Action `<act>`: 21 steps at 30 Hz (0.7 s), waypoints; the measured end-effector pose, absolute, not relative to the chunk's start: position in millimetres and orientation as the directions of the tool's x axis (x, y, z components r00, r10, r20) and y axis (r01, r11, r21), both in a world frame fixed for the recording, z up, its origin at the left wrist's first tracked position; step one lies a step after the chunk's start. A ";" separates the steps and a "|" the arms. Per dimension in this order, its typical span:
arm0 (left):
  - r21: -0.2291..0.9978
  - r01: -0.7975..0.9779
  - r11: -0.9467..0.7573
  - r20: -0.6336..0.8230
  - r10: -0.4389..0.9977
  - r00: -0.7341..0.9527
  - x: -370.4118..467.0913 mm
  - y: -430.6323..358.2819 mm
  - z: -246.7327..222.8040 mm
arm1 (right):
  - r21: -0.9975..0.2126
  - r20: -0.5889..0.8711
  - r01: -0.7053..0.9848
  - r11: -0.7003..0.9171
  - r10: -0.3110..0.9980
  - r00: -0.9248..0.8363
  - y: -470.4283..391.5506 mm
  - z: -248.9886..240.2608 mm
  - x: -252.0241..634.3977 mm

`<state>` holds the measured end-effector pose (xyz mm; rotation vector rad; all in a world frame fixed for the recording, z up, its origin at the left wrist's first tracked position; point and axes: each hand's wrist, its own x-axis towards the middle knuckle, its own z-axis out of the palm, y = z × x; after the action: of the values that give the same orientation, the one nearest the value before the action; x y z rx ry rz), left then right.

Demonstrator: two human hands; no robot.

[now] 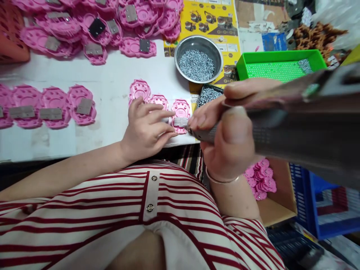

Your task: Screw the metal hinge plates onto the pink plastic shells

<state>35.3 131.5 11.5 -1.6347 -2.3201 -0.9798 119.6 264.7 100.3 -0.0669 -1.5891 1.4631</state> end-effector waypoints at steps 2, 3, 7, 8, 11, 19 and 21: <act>0.275 0.954 0.117 0.546 0.798 -0.255 38.5 129.6 10.8 | -0.688 0.701 -0.623 0.372 0.560 -0.441 270.3 84.9 109.0; 0.198 0.977 0.082 0.581 0.793 -0.185 40.2 129.5 10.1 | -0.696 0.696 -0.613 0.374 0.562 -0.448 272.3 77.9 104.2; 0.045 0.999 0.021 0.621 0.783 -0.045 44.9 131.9 7.5 | -0.687 0.700 -0.609 0.397 0.587 -0.406 272.8 61.2 92.8; 0.050 0.999 0.015 0.621 0.782 -0.043 45.3 132.3 7.2 | -0.703 0.683 -0.597 0.386 0.600 -0.417 271.2 60.4 91.9; 0.135 0.990 0.031 0.620 0.777 -0.109 44.5 132.2 8.0 | -0.797 0.567 -0.532 0.286 0.658 -0.496 265.4 63.6 93.2; 0.326 0.940 0.099 0.625 0.723 -0.292 40.1 131.9 9.5 | -0.725 0.673 -0.584 0.365 0.558 -0.486 264.1 83.1 101.8; 0.339 0.938 0.079 0.619 0.732 -0.285 39.9 132.3 7.2 | -0.696 0.708 -0.587 0.414 0.529 -0.467 263.3 86.2 103.0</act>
<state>39.9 132.3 7.2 -1.6694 -2.0733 -1.0152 103.0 263.3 86.2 0.0519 -1.5952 1.2995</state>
